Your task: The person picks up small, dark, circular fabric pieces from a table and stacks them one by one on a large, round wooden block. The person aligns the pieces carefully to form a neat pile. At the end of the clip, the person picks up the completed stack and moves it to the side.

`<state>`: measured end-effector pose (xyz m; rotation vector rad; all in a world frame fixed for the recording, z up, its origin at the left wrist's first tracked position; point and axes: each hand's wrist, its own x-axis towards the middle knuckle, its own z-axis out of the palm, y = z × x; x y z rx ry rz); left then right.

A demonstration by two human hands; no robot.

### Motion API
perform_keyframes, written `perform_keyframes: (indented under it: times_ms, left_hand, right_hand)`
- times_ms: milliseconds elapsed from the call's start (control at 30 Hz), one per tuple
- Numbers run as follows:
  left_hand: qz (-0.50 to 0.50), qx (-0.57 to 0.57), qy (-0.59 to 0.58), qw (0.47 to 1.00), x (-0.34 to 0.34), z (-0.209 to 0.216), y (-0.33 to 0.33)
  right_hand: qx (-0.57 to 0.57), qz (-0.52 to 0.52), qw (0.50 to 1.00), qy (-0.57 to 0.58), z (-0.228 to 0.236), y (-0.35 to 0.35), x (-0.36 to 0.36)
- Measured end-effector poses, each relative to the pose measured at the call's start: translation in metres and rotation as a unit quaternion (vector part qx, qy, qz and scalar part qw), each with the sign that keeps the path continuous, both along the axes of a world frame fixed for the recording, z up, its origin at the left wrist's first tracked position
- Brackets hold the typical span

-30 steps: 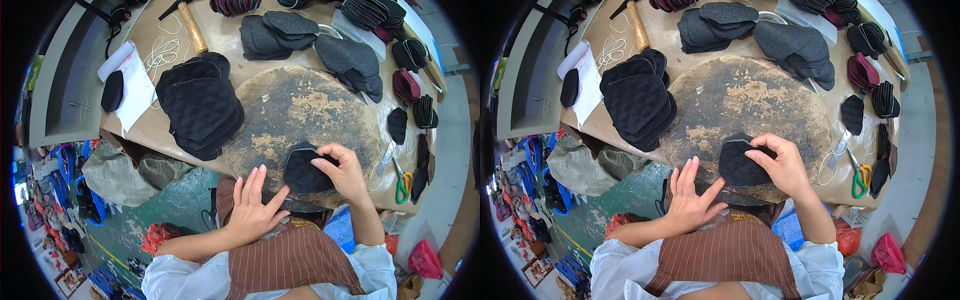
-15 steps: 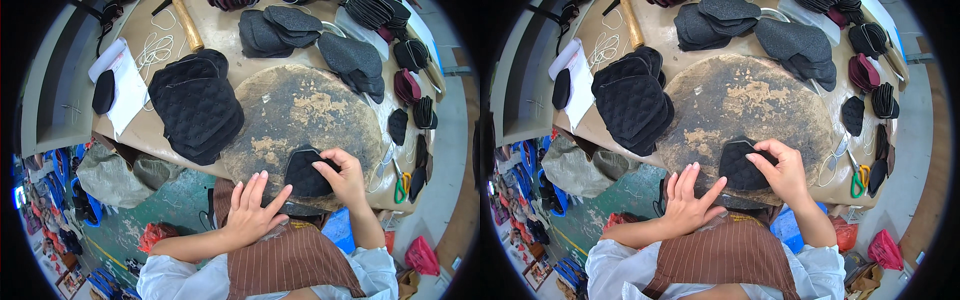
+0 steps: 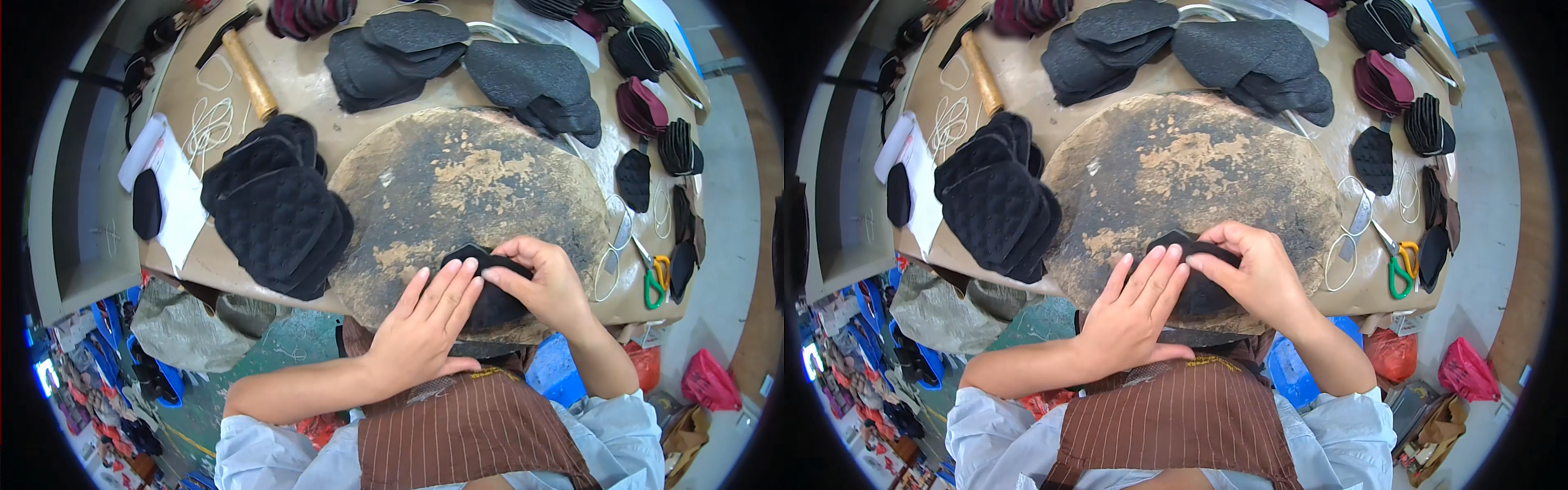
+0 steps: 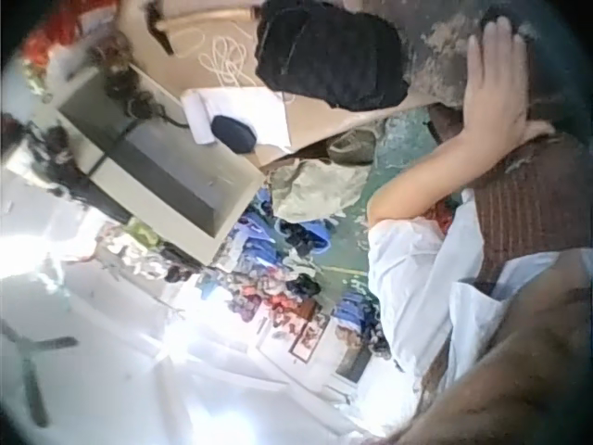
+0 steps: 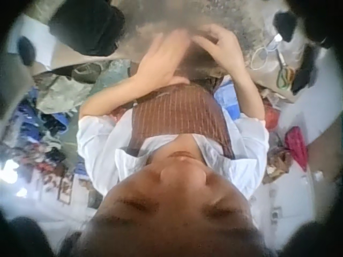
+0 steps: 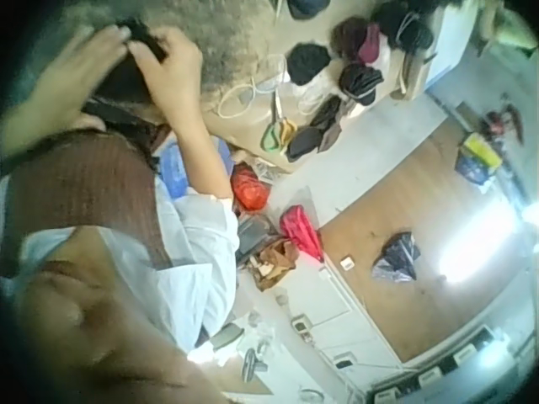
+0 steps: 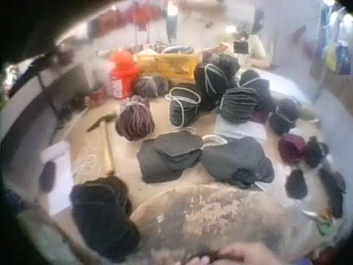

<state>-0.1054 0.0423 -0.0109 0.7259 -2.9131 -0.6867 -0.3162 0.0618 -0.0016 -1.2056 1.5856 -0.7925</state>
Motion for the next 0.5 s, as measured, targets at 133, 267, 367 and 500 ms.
perform_keyframes:
  times_ms: [133, 267, 367, 500]
  left_hand:
    - [0.008, -0.014, -0.02, 1.0, -0.002, -0.001, 0.006]
    - [-0.001, -0.013, -0.036, 0.999, -0.003, -0.001, 0.005]
    - [-0.006, -0.018, -0.044, 0.999, -0.002, 0.001, 0.005]
    - [-0.014, 0.001, -0.062, 0.998, -0.003, 0.008, 0.004]
  right_hand:
    - [0.136, -0.046, 0.99, -0.015, 0.016, 0.014, -0.024]
    - [0.152, -0.076, 0.985, -0.019, 0.013, 0.016, -0.025]
    - [0.147, -0.083, 0.985, -0.045, 0.012, 0.019, -0.025]
    - [0.188, -0.061, 0.98, 0.009, 0.02, 0.01, -0.025]
